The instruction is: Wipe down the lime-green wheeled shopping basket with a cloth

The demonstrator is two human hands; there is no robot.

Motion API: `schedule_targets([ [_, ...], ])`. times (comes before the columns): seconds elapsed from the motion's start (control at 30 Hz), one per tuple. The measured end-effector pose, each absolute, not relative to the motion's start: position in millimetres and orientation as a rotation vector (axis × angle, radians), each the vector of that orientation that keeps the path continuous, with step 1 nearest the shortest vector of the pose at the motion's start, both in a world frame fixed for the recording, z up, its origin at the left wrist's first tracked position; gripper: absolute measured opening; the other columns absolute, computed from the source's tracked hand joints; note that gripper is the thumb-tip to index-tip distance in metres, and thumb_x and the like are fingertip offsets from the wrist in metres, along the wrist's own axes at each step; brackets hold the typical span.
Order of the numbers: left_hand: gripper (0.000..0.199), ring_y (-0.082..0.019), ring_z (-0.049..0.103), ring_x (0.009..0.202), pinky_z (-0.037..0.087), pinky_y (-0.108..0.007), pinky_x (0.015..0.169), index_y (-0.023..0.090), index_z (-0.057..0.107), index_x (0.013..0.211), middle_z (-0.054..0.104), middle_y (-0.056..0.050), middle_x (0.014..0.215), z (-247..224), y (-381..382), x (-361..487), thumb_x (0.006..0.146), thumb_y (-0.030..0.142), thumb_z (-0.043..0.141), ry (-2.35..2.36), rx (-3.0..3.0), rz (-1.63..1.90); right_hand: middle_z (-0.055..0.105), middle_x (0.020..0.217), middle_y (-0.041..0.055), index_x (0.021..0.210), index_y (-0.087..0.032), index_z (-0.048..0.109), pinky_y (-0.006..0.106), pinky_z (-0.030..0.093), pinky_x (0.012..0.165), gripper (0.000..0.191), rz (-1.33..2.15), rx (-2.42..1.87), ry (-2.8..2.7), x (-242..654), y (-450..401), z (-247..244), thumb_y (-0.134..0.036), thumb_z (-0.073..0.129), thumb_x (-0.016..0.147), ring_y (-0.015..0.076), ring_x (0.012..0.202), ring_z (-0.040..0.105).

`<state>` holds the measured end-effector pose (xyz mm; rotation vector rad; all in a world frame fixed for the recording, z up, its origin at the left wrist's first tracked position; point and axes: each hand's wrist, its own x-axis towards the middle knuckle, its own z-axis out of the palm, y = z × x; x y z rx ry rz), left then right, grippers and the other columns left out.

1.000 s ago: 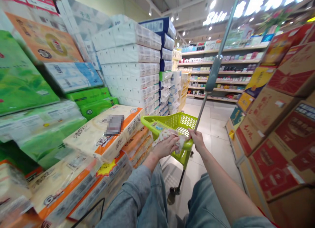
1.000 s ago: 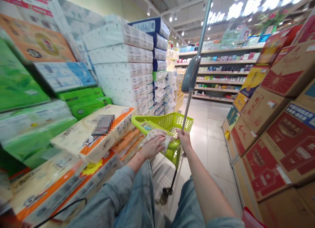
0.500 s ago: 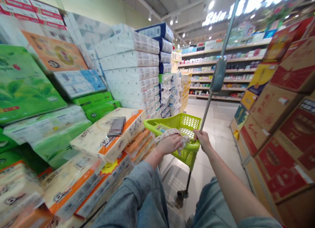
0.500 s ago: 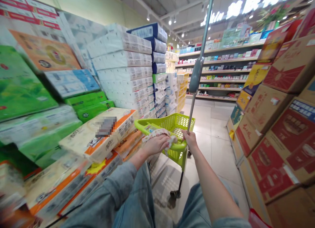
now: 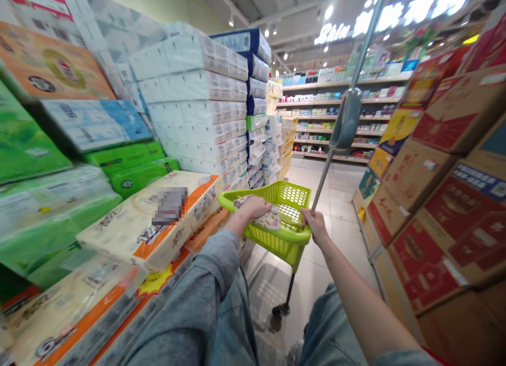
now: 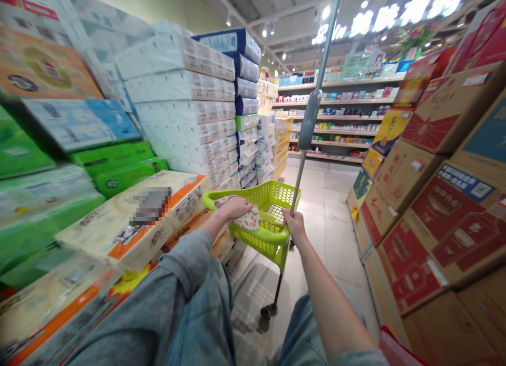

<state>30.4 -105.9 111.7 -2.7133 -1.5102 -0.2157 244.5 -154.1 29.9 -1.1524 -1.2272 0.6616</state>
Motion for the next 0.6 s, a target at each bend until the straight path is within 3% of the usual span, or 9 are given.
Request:
schedule_targets([
  [0.27,0.042,-0.018,0.062,0.083,0.044,-0.030,0.083,0.016,0.067,0.074,0.069,-0.007,0.084,97.1,-138.4,21.3,0.089,0.026,0.029,-1.368,-2.692,-0.620,0.042,0.035,-0.0032,0.035,-0.019,0.045,0.024,0.034,0.048,0.049,0.631,-1.192,-1.135,241.5,-161.4,27.2,-0.047,0.056,0.074,0.0086,0.039,0.038],
  [0.43,0.035,-0.015,0.052,0.111,0.039,-0.030,0.099,0.019,0.058,0.106,0.061,-0.004,0.112,74.1,-173.0,14.9,0.092,0.025,0.027,-1.196,-2.650,-1.093,0.044,0.037,-0.0026,0.037,-0.019,0.046,0.025,0.038,0.052,0.049,0.662,-1.190,-1.123,245.8,-165.7,27.0,-0.050,0.057,0.073,0.0094,0.042,0.042],
  [0.5,0.035,-0.014,0.046,0.119,0.038,-0.030,0.102,0.021,0.050,0.119,0.055,-0.003,0.123,64.2,-186.1,12.4,0.093,0.027,0.028,-1.178,-2.651,-1.170,0.051,0.044,-0.0017,0.046,-0.018,0.050,0.025,0.041,0.056,0.043,0.689,-1.161,-1.097,247.9,-166.8,27.4,-0.052,0.059,0.072,0.0108,0.047,0.048],
  [0.6,0.037,-0.014,0.040,0.125,0.037,-0.030,0.103,0.021,0.040,0.127,0.046,-0.005,0.132,52.6,-198.8,9.4,0.093,0.028,0.031,-1.157,-2.693,-1.169,0.064,0.071,0.0017,0.077,-0.018,0.058,0.028,0.046,0.065,0.034,0.654,-1.089,-1.034,247.5,-174.5,30.5,-0.050,0.063,0.069,0.0149,0.065,0.058],
])
